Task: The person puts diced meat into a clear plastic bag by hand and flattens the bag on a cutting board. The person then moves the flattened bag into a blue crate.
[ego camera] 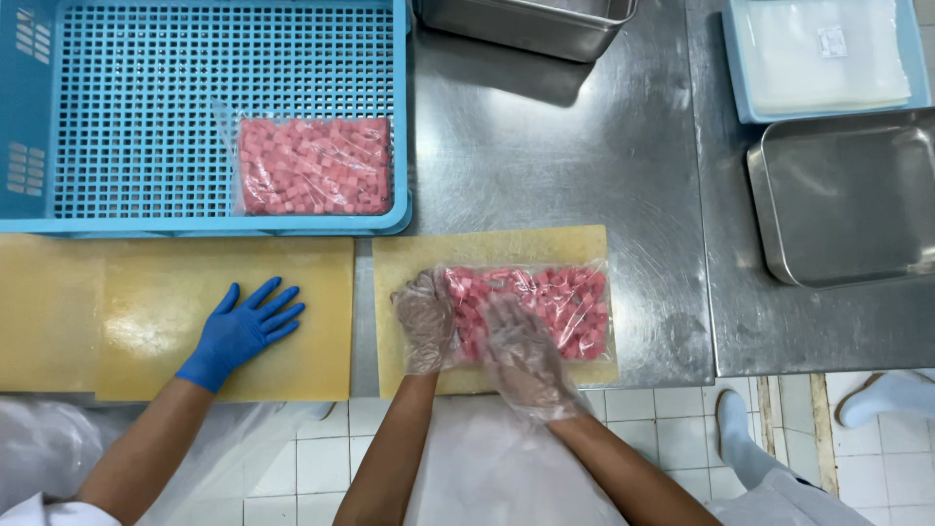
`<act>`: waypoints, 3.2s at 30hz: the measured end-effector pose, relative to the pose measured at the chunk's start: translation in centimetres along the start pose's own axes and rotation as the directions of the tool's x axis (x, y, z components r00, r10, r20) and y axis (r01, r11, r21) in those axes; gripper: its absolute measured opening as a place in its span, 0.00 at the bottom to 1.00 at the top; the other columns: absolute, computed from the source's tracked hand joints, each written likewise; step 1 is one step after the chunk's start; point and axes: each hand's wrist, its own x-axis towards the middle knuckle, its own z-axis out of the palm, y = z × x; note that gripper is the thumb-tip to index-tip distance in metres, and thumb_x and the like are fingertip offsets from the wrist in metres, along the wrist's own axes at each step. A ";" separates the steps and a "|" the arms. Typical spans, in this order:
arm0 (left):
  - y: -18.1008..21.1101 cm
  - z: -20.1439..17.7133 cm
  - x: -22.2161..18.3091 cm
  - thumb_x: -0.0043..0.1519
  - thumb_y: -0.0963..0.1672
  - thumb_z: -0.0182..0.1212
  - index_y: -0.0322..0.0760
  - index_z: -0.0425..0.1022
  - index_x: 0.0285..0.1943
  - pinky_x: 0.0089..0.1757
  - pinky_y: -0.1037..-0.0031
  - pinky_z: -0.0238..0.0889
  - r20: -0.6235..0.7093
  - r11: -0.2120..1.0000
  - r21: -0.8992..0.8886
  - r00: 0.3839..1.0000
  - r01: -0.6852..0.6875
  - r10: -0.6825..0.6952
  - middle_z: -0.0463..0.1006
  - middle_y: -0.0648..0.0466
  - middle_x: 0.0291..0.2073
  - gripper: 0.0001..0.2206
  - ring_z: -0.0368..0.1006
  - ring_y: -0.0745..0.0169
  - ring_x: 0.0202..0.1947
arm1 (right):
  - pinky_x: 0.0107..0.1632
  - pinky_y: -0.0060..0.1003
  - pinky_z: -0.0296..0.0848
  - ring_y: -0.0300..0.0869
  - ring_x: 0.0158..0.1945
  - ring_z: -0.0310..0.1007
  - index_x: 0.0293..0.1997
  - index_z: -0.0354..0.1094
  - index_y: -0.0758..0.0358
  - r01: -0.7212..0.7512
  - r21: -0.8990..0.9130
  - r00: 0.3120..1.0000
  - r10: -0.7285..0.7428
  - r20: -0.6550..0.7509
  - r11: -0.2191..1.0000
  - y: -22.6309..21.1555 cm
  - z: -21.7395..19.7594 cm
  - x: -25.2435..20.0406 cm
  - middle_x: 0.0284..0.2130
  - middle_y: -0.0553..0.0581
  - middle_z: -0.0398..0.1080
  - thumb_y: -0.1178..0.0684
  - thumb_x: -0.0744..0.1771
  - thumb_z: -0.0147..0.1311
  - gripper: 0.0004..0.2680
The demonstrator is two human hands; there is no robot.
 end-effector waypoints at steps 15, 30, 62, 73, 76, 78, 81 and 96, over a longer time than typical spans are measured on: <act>-0.3 -0.4 -1.7 0.67 0.50 0.56 0.49 0.65 0.69 0.55 0.49 0.64 0.121 0.996 -0.071 0.991 0.061 -0.052 0.73 0.47 0.51 0.21 0.71 0.43 0.54 | 0.73 0.52 0.53 0.52 0.75 0.53 0.75 0.53 0.55 -0.474 -0.187 0.878 0.478 -0.025 0.860 4.7 -0.9 -3.7 0.72 0.57 0.57 0.25 0.67 0.40 0.32; 0.3 -1.5 -3.6 0.51 0.50 0.71 0.43 0.55 0.78 0.64 0.48 0.43 0.438 0.956 0.238 0.897 -0.174 0.054 0.52 0.44 0.78 0.43 0.42 0.47 0.77 | 0.73 0.55 0.46 0.50 0.75 0.52 0.75 0.53 0.53 -0.149 -0.146 0.975 0.170 0.140 0.978 -1.0 1.9 -0.8 0.71 0.53 0.58 0.29 0.70 0.33 0.27; -2.4 -0.1 -4.3 0.52 0.43 0.64 0.52 0.56 0.78 0.64 0.58 0.54 0.315 0.985 -0.019 0.934 -0.170 0.168 0.58 0.50 0.75 0.40 0.56 0.47 0.72 | 0.61 0.68 0.56 0.63 0.72 0.56 0.66 0.65 0.38 -0.033 0.603 0.829 0.315 0.462 -0.797 1.5 6.1 1.8 0.63 0.51 0.69 0.34 0.66 0.41 0.21; -2.0 -1.2 -3.8 0.55 0.41 0.58 0.40 0.57 0.77 0.66 0.57 0.52 0.252 0.972 -0.075 0.939 -0.224 0.236 0.62 0.43 0.71 0.36 0.60 0.46 0.71 | 0.62 0.63 0.58 0.57 0.72 0.58 0.63 0.68 0.40 -0.178 0.958 0.848 0.459 0.265 -0.224 0.3 5.5 1.8 0.61 0.50 0.71 0.34 0.66 0.43 0.19; -2.0 -1.3 -4.1 0.55 0.41 0.59 0.39 0.58 0.77 0.66 0.57 0.52 0.256 0.971 -0.065 0.936 -0.231 0.240 0.63 0.42 0.71 0.35 0.60 0.45 0.70 | 0.62 0.61 0.59 0.56 0.72 0.59 0.62 0.69 0.41 -0.204 0.979 0.856 0.480 0.192 -0.029 0.7 4.9 1.2 0.61 0.50 0.71 0.33 0.66 0.44 0.19; -1.3 -2.0 -3.4 0.55 0.41 0.59 0.39 0.57 0.77 0.66 0.57 0.52 0.245 0.968 -0.067 0.937 -0.240 0.249 0.63 0.42 0.71 0.35 0.61 0.46 0.70 | 0.62 0.60 0.59 0.55 0.72 0.59 0.61 0.69 0.41 -0.205 0.976 0.861 0.487 0.144 0.074 1.1 4.6 1.8 0.61 0.50 0.71 0.33 0.66 0.44 0.19; -0.3 -3.4 -3.5 0.50 0.44 0.65 0.39 0.57 0.76 0.67 0.58 0.51 0.287 0.972 0.004 0.932 -0.233 0.223 0.61 0.43 0.72 0.40 0.59 0.49 0.71 | 0.62 0.59 0.60 0.53 0.71 0.59 0.60 0.70 0.42 -0.227 0.935 0.877 0.474 0.075 0.273 0.4 4.6 2.6 0.60 0.50 0.72 0.33 0.67 0.45 0.18; -2.0 -0.8 -3.9 0.57 0.44 0.59 0.41 0.58 0.76 0.66 0.57 0.53 0.279 0.970 0.029 0.934 -0.240 0.222 0.59 0.48 0.75 0.34 0.52 0.51 0.74 | 0.62 0.51 0.63 0.46 0.70 0.62 0.55 0.75 0.46 -0.180 0.260 0.965 0.222 -0.142 0.949 -0.4 4.1 0.4 0.58 0.49 0.74 0.33 0.68 0.49 0.17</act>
